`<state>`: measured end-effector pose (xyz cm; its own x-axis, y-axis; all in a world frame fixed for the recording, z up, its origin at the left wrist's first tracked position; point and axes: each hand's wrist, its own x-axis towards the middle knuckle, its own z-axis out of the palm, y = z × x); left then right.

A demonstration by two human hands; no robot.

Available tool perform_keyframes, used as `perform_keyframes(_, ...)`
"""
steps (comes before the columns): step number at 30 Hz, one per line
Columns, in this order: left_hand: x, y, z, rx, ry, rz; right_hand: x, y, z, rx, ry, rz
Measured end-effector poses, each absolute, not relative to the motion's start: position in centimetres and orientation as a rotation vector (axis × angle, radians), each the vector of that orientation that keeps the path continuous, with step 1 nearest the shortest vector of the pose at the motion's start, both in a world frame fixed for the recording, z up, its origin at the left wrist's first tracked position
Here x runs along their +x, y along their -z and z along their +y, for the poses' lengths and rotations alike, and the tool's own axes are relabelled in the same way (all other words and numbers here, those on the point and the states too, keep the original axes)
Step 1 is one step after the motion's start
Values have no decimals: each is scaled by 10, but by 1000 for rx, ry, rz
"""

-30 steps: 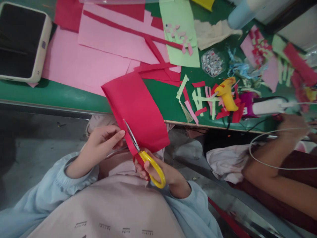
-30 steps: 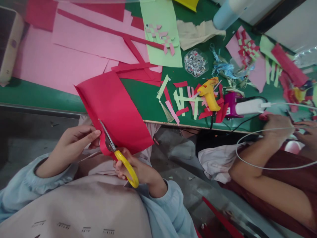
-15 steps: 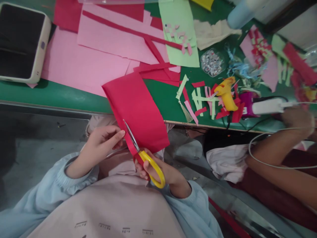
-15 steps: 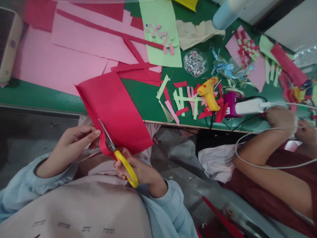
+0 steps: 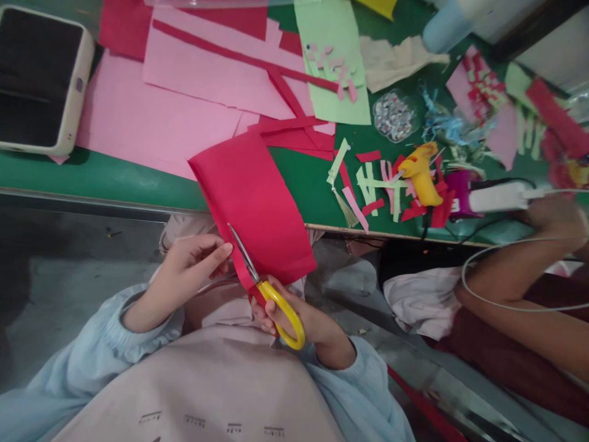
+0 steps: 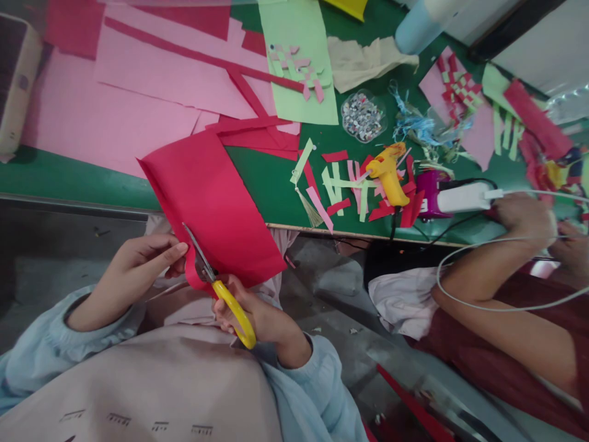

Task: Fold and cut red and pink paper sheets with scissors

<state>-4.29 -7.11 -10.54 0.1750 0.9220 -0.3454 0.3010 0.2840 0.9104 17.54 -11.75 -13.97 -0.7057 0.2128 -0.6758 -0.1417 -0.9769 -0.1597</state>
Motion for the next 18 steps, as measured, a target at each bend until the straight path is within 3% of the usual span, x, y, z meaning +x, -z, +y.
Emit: perform_keyframes(18,-44,103,-61,1209,-691,1466,170,112,-110,-1359,-2537,-338)
